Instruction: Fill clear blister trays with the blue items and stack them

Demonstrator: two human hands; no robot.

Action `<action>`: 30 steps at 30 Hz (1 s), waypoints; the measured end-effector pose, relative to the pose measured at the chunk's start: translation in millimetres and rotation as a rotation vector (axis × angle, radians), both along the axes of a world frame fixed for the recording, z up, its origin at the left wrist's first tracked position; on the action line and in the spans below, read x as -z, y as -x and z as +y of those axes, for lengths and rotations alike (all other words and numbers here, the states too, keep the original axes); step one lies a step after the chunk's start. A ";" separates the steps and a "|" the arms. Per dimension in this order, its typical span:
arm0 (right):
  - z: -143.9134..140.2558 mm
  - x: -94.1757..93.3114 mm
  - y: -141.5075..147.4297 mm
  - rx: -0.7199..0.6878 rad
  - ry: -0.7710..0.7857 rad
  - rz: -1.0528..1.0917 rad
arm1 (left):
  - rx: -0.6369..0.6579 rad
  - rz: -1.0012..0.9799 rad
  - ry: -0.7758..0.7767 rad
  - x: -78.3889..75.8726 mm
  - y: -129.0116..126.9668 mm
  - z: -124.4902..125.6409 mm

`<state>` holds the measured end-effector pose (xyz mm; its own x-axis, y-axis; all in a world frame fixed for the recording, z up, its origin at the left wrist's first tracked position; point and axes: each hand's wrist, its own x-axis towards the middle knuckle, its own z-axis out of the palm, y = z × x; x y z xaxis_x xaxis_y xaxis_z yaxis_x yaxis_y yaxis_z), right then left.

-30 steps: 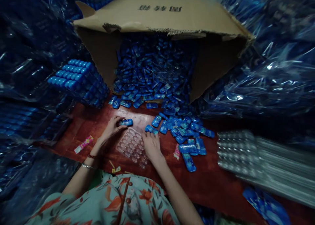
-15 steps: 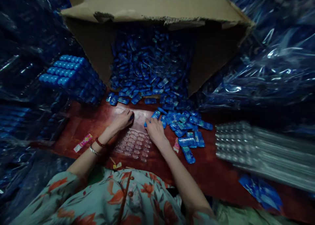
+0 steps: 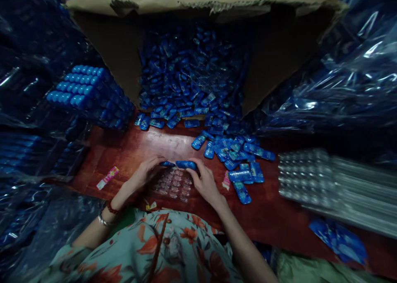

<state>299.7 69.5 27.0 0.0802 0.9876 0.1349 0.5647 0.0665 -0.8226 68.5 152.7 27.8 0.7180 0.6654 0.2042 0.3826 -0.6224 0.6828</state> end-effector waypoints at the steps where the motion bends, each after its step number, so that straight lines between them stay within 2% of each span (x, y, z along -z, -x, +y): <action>1: -5.6 5.1 5.6 0.010 -0.008 0.022 | 0.018 0.030 -0.021 1.7 0.1 -0.2; 5: -19.9 25.5 17.7 0.019 -0.077 -0.024 | 0.088 0.212 -0.115 -1.9 0.3 0.4; 8: -22.3 25.8 16.9 -0.097 -0.075 -0.202 | 0.173 0.374 -0.158 -14.2 -5.2 -3.8; 12: -13.8 -0.3 25.2 -0.271 0.096 -0.602 | 0.275 0.572 -0.199 -28.9 -20.5 -9.8; 14: -7.1 -17.0 35.8 -0.269 0.183 -0.764 | 0.280 0.640 -0.199 -32.0 -26.7 -11.6; 17: 1.8 -33.4 53.6 -0.259 0.251 -0.874 | 0.254 0.653 -0.162 -30.4 -29.8 -14.1; 19: 6.9 -35.8 62.7 -0.271 0.268 -0.891 | 0.213 0.619 -0.131 -26.2 -28.9 -16.2; 23: 18.1 -27.3 65.1 -0.247 0.244 -0.872 | 0.085 0.542 -0.104 -16.2 -26.3 -15.3; 27: 28.2 -18.5 36.2 -0.300 0.131 -0.677 | 0.021 0.393 -0.109 -16.9 -23.0 0.8; 28: 29.3 -16.9 25.2 -0.282 0.095 -0.603 | 0.012 0.359 -0.113 -20.0 -22.8 6.6; 30: 29.2 -13.7 2.1 -0.136 0.042 -0.498 | -0.022 0.299 -0.140 -28.6 -26.4 19.4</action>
